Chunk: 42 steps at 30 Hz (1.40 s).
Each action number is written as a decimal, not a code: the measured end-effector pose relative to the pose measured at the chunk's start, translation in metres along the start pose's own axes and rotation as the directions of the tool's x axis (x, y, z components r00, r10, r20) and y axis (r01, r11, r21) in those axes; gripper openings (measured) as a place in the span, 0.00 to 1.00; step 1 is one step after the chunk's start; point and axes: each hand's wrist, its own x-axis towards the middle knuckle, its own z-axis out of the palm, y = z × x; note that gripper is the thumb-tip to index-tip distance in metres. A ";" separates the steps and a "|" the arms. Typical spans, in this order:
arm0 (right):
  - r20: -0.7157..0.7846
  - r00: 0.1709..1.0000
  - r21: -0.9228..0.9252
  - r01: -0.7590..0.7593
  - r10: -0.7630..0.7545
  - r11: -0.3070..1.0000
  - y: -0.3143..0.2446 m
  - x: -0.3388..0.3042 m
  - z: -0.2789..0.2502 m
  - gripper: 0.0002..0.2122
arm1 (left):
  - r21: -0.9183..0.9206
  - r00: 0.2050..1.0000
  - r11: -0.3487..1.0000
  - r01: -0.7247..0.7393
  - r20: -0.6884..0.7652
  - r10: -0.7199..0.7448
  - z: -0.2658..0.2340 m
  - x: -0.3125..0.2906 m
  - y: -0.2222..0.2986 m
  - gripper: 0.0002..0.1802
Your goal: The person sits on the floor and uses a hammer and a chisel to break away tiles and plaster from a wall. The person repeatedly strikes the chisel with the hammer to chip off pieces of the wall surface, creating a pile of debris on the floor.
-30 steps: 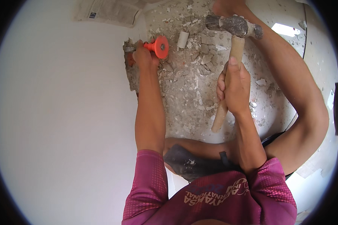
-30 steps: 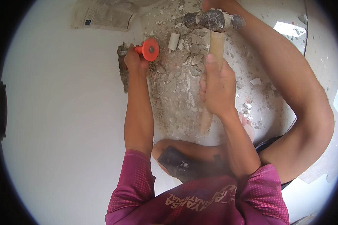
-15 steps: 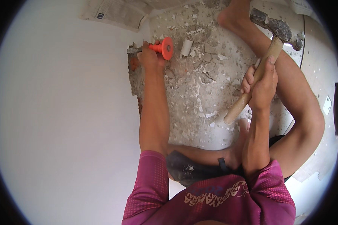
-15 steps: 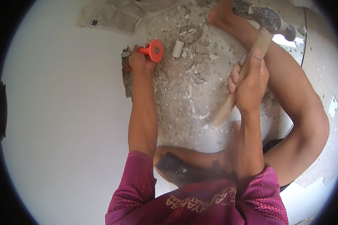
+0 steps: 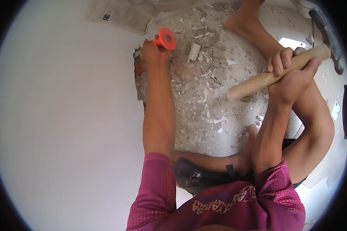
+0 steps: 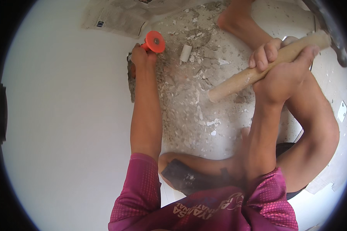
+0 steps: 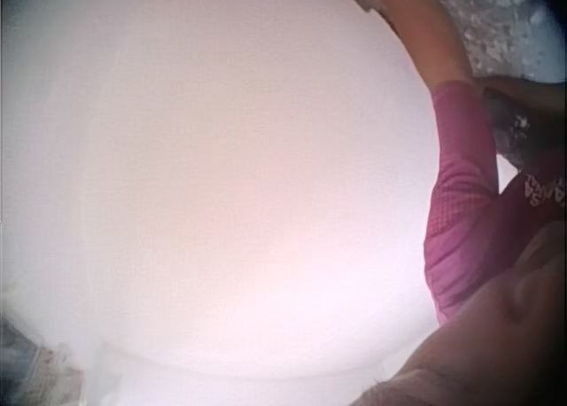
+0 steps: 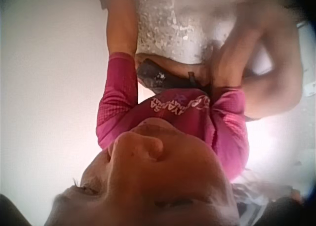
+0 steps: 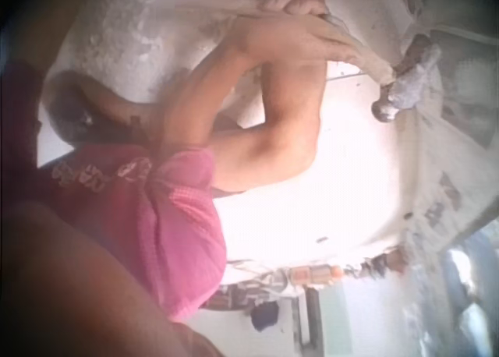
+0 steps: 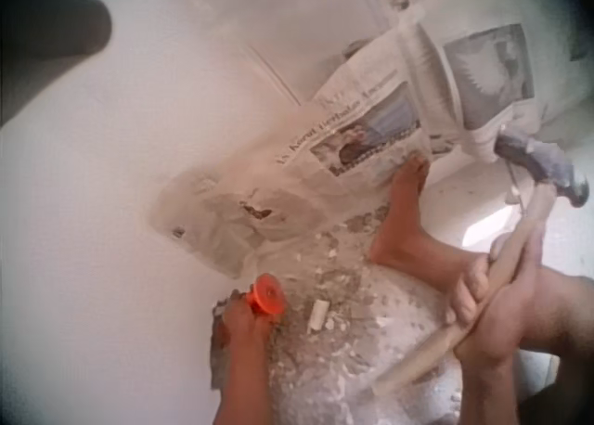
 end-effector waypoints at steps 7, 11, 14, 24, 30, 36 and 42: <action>0.380 0.755 -0.709 -0.134 0.534 0.693 0.155 -0.032 0.049 0.23 | -0.046 0.993 0.994 0.099 0.066 -0.096 0.011 0.002 0.014 0.11; 0.382 0.838 -0.583 -0.108 0.389 0.805 0.108 -0.015 0.014 0.21 | -0.124 0.996 0.989 0.085 0.040 -0.080 0.017 0.012 0.014 0.12; 0.123 0.983 -0.163 -0.113 0.134 0.980 0.042 -0.006 0.034 0.22 | -0.064 0.999 0.998 0.019 -0.036 -0.021 -0.032 0.011 0.020 0.11; 0.481 0.778 -0.766 0.149 0.404 0.625 0.134 -0.010 0.036 0.20 | -0.117 0.995 0.988 0.103 0.003 -0.103 0.001 0.016 0.025 0.12; 0.340 0.934 0.074 -0.139 0.107 0.987 0.013 0.028 0.041 0.20 | -0.192 0.995 0.977 0.092 -0.021 -0.098 -0.001 0.024 0.017 0.14; 0.529 0.820 -0.528 0.118 0.218 0.841 0.097 0.015 0.027 0.18 | -0.228 0.978 0.959 0.167 0.161 -0.132 0.008 0.040 0.029 0.13; 0.331 0.931 -0.353 -0.031 0.156 0.935 0.039 -0.007 0.043 0.24 | -0.249 0.992 0.961 0.121 0.005 -0.123 -0.027 0.022 0.035 0.14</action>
